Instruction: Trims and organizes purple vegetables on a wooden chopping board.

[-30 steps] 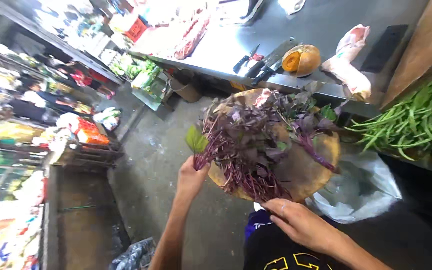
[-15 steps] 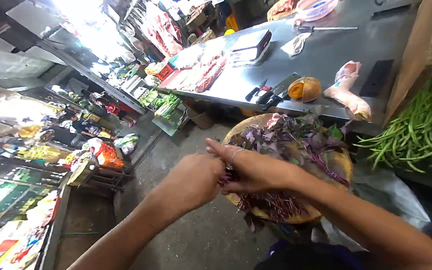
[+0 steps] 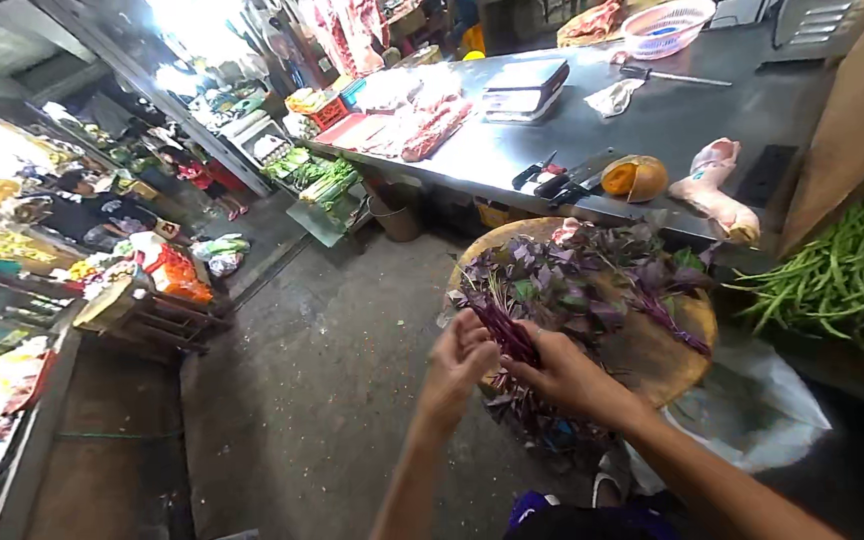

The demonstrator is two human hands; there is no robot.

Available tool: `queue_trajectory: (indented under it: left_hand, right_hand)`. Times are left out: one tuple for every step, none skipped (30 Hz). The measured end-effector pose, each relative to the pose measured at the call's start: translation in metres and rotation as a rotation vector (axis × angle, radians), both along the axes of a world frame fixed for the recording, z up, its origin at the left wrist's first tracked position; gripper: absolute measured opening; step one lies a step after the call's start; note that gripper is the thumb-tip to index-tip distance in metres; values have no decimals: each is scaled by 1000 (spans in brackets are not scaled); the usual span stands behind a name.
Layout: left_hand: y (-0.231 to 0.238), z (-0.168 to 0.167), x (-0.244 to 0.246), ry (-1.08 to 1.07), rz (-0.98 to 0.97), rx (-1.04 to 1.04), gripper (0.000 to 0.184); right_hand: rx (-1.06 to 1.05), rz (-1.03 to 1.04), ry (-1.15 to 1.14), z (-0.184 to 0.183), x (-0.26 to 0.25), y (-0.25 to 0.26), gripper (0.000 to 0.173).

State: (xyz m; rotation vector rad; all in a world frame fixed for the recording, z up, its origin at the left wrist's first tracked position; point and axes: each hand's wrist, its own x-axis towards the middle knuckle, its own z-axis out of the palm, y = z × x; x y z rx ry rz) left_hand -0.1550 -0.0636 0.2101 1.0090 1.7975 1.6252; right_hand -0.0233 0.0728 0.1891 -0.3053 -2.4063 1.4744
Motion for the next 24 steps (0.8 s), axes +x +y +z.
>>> queue_trajectory:
  left_hand:
    - [5, -14, 12, -119, 8, 64, 61]
    - [9, -24, 23, -178, 56, 128, 46]
    - [12, -32, 29, -187, 134, 178, 33]
    - [12, -36, 32, -181, 206, 207, 30]
    - [11, -39, 32, -194, 250, 227, 30]
    - [7, -42, 30, -214, 272, 246, 29]
    - [2, -46, 27, -230, 271, 269, 28]
    - [-5, -50, 23, -244, 261, 292, 24]
    - [-11, -52, 19, -252, 258, 309, 21]
    - [-17, -53, 16, -259, 256, 318, 17]
    - [-22, -55, 14, -271, 236, 321, 13]
    - [-27, -56, 13, -287, 210, 308, 11]
    - [-31, -57, 13, -293, 187, 275, 12]
    - [-33, -57, 15, -289, 172, 247, 13]
    - [-35, -58, 17, -265, 152, 227, 13]
    - [-37, -58, 20, -236, 130, 216, 13]
    - [-39, -57, 23, -220, 103, 206, 14]
    - [-42, -56, 25, -207, 59, 195, 17]
    - [-45, -54, 25, -213, 3, 180, 19]
    - [-48, -53, 25, -236, -47, 176, 20]
    - [-52, -52, 25, -272, -86, 174, 21]
    - [-55, -52, 23, -304, -126, 174, 22]
    - [-59, -52, 21, -329, -166, 170, 22]
    - [-62, -54, 20, -360, -212, 170, 23]
  right_hand:
    - [41, 1, -1, -6, -5, -12, 40]
    - [82, -2, -18, -11, -9, -24, 37]
    - [116, -18, -51, -14, -13, -36, 37]
    - [151, -26, -86, -17, -15, -43, 42]
    - [182, -10, -135, -19, -14, -45, 51]
    - [214, 13, -190, -18, -10, -45, 61]
    - [233, 17, -230, -15, -4, -45, 65]
    - [241, -6, -234, -12, 4, -48, 64]
    - [259, -62, -182, -9, 12, -51, 55]
    - [272, -131, -92, -5, 17, -55, 43]
    - [281, -184, -9, 1, 20, -59, 33]
    - [281, -205, 62, 7, 20, -61, 28]
    - [274, -197, 112, 14, 16, -62, 26]
    - [263, -171, 127, 21, 11, -61, 27]
    - [247, -137, 105, 26, 5, -61, 31]
    - [229, -101, 61, 30, -2, -59, 35]
    - [209, -64, 7, 33, -8, -57, 39]
    - [193, -25, -49, 35, -13, -54, 43]
    - [177, 21, -84, 36, -17, -51, 44]
    - [144, 69, -87, 35, -20, -48, 43]
    - [95, 113, -80, 33, -21, -44, 41]
    - [37, 153, -78, 31, -21, -40, 40]
    - [-20, 187, -74, 29, -20, -37, 41]
    - [-72, 214, -67, 28, -19, -36, 43]
